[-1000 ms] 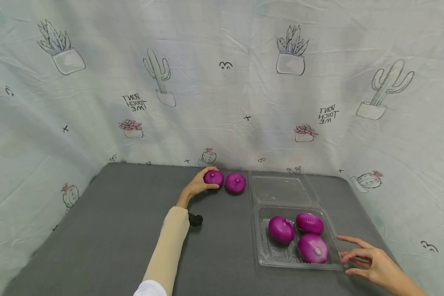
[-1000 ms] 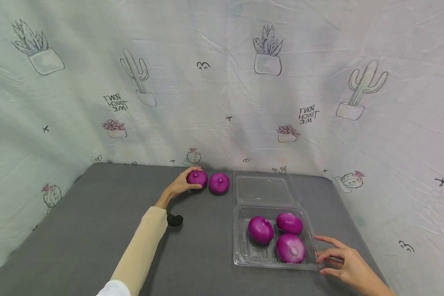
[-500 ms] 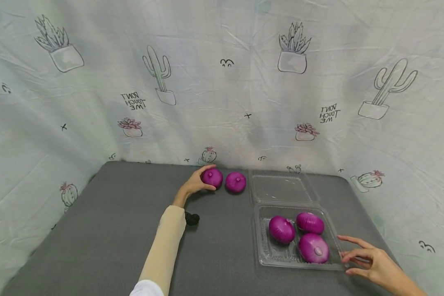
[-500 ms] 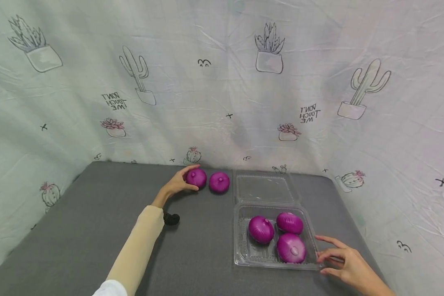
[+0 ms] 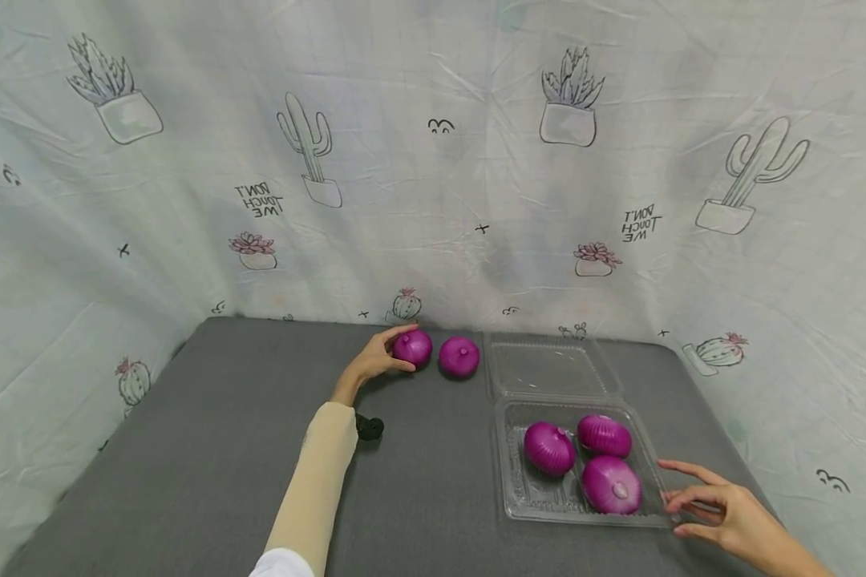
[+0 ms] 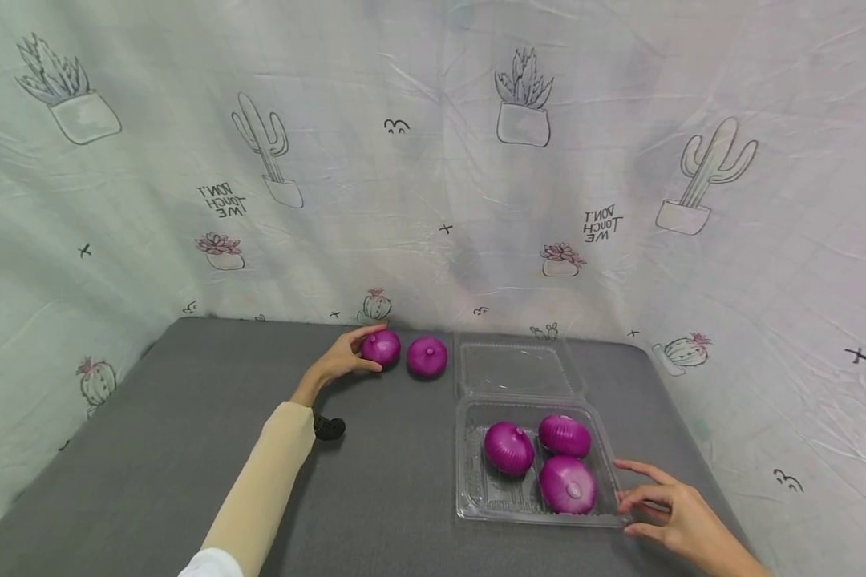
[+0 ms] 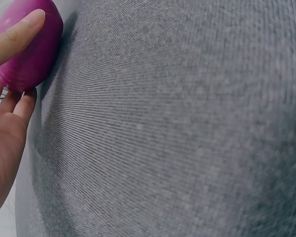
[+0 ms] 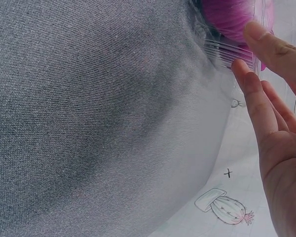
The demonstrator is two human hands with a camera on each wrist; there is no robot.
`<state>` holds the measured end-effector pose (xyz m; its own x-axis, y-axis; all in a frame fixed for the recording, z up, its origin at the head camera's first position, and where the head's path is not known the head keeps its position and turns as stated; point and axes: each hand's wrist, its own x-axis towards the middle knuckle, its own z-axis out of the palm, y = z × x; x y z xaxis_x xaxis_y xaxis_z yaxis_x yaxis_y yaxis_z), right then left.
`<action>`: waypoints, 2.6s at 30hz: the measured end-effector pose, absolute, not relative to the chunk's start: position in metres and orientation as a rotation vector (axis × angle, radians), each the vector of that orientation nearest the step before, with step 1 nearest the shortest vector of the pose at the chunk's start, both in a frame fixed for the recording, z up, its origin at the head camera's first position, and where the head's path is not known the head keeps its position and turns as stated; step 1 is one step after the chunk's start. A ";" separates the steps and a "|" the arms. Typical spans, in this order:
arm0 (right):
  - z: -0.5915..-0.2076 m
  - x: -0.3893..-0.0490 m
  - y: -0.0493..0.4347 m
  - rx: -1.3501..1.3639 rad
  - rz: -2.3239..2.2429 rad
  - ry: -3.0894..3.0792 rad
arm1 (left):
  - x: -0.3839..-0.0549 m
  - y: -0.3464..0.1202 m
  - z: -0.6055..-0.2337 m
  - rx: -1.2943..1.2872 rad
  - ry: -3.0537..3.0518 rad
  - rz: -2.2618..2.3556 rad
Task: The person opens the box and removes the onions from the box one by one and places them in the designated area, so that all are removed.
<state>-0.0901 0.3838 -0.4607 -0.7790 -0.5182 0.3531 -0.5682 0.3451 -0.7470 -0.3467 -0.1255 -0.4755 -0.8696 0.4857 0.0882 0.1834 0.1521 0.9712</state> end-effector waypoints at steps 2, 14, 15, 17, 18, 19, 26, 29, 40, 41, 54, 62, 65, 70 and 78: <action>-0.461 -0.090 0.383 1.022 1.434 -2.530 | -0.349 -0.125 -0.480 0.651 2.194 1.790; -0.460 -0.091 0.383 1.022 1.502 -2.524 | -0.359 -0.130 -0.497 0.660 2.205 1.821; -0.460 -0.091 0.383 1.023 1.509 -2.523 | -0.358 -0.131 -0.497 0.660 2.201 1.825; -0.460 -0.091 0.383 1.027 1.522 -2.520 | -0.357 -0.132 -0.496 0.657 2.197 1.827; -0.460 -0.091 0.383 1.029 1.522 -2.521 | -0.356 -0.133 -0.496 0.655 2.193 1.826; -0.460 -0.091 0.382 1.031 1.519 -2.521 | -0.356 -0.134 -0.496 0.650 2.186 1.828; -0.460 -0.091 0.382 1.033 1.522 -2.515 | -0.357 -0.140 -0.498 0.717 2.137 1.871; -0.461 -0.090 0.382 1.025 1.524 -2.517 | -0.355 -0.144 -0.498 0.736 2.147 1.880; -0.462 -0.089 0.383 1.017 1.493 -2.519 | -0.332 -0.159 -0.477 0.561 2.346 1.849; -0.462 -0.089 0.384 1.014 1.489 -2.522 | -0.332 -0.160 -0.478 0.552 2.381 1.839; -0.463 -0.088 0.384 1.013 1.518 -2.531 | -0.299 -0.153 -0.459 0.643 2.380 1.836; -0.464 -0.088 0.384 1.027 1.530 -2.498 | -0.275 -0.137 -0.450 0.743 2.291 1.835; -0.464 -0.088 0.383 1.036 1.532 -2.491 | -0.268 -0.131 -0.448 0.750 2.266 1.843; -0.464 -0.088 0.382 1.049 1.498 -2.486 | -0.255 -0.119 -0.446 0.805 2.191 1.839; -0.465 -0.088 0.383 1.045 1.485 -2.500 | -0.235 -0.093 -0.441 0.931 2.079 1.791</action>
